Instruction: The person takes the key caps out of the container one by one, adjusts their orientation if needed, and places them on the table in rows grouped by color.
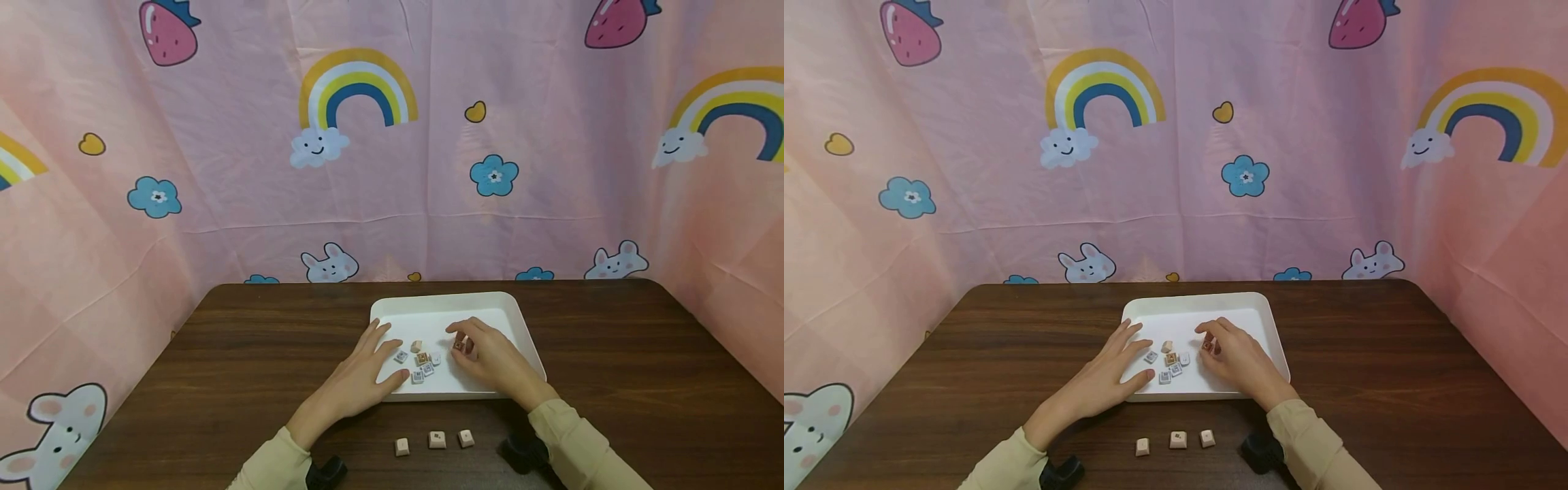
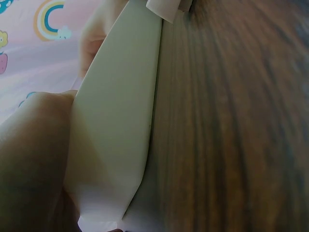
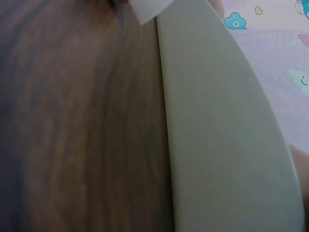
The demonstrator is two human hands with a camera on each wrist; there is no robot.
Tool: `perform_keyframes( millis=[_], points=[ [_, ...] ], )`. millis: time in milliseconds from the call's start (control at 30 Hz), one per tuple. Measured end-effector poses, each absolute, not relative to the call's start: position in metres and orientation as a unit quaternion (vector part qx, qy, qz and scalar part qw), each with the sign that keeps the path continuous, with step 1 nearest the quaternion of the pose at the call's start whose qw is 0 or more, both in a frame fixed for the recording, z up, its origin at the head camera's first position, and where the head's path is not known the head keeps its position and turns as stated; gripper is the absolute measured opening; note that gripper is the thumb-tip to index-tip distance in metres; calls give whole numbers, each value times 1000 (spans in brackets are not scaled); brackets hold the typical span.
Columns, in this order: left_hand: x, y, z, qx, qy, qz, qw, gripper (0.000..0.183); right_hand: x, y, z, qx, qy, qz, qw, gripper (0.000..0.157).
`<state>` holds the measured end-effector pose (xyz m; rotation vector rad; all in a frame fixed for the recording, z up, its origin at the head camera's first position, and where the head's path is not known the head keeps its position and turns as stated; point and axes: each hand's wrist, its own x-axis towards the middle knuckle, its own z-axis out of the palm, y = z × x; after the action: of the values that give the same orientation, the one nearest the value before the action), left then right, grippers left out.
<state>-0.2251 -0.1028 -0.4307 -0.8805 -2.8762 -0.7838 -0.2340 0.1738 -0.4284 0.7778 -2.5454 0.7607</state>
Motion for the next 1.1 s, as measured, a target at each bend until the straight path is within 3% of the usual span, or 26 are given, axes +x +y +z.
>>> perform_keyframes(
  millis=[200, 367, 533, 633, 800, 1100],
  points=[
    [-225, -104, -431, -284, -925, -253, 17, 60, -236, 175, -427, 314, -845, 282, 327, 22],
    [-225, -105, -430, -283, -924, -258, 17, 60, -234, 179, -422, 332, -790, 296, 421, 31],
    [-225, -104, -432, -285, -922, -260, 15, 59, -227, 181, -421, 341, -781, 308, 422, 29],
    [-225, -104, -432, -288, -922, -260, 14, 59, -223, 184, -421, 335, -790, 309, 409, 15],
    [-225, -104, -433, -290, -921, -260, 15, 59, -215, 190, -423, 344, -787, 296, 418, 30],
    [-225, -104, -433, -293, -920, -260, 14, 57, -195, 206, -438, 345, -750, 345, 445, 20]
  ],
)
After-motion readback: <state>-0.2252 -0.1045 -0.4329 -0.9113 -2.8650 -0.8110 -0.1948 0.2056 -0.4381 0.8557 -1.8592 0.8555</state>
